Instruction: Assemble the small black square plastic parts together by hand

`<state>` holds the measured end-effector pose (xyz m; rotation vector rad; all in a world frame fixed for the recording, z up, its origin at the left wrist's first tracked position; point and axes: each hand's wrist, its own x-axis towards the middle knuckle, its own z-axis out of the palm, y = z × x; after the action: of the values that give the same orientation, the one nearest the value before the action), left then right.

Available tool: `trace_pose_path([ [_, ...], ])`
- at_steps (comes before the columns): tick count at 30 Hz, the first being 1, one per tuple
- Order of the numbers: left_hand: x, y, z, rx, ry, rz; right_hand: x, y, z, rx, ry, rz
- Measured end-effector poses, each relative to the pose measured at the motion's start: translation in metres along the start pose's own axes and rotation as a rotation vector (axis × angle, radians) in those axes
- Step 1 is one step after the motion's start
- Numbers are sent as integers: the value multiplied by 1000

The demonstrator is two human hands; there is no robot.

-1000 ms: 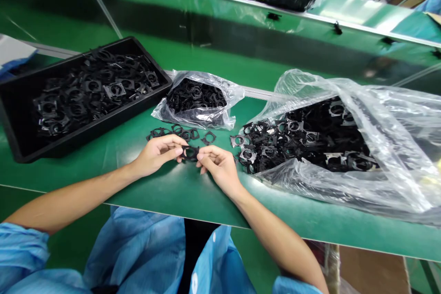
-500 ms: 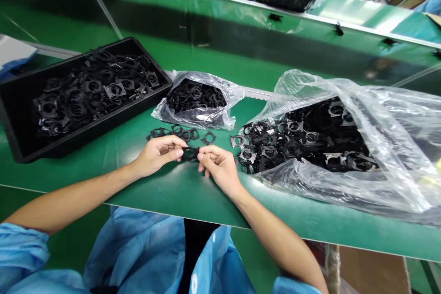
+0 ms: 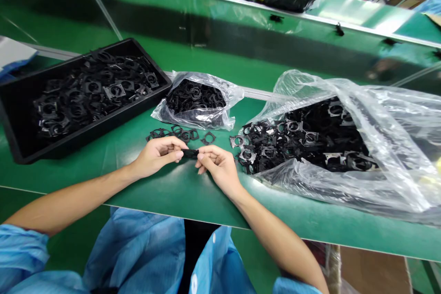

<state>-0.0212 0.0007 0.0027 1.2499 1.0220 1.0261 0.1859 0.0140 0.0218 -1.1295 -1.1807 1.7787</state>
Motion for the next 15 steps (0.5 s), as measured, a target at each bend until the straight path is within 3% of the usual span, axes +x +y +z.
trace_pose_path([
  [15,-1,-4,0,63,4,-5,1,4,-2,-12,-52,5],
])
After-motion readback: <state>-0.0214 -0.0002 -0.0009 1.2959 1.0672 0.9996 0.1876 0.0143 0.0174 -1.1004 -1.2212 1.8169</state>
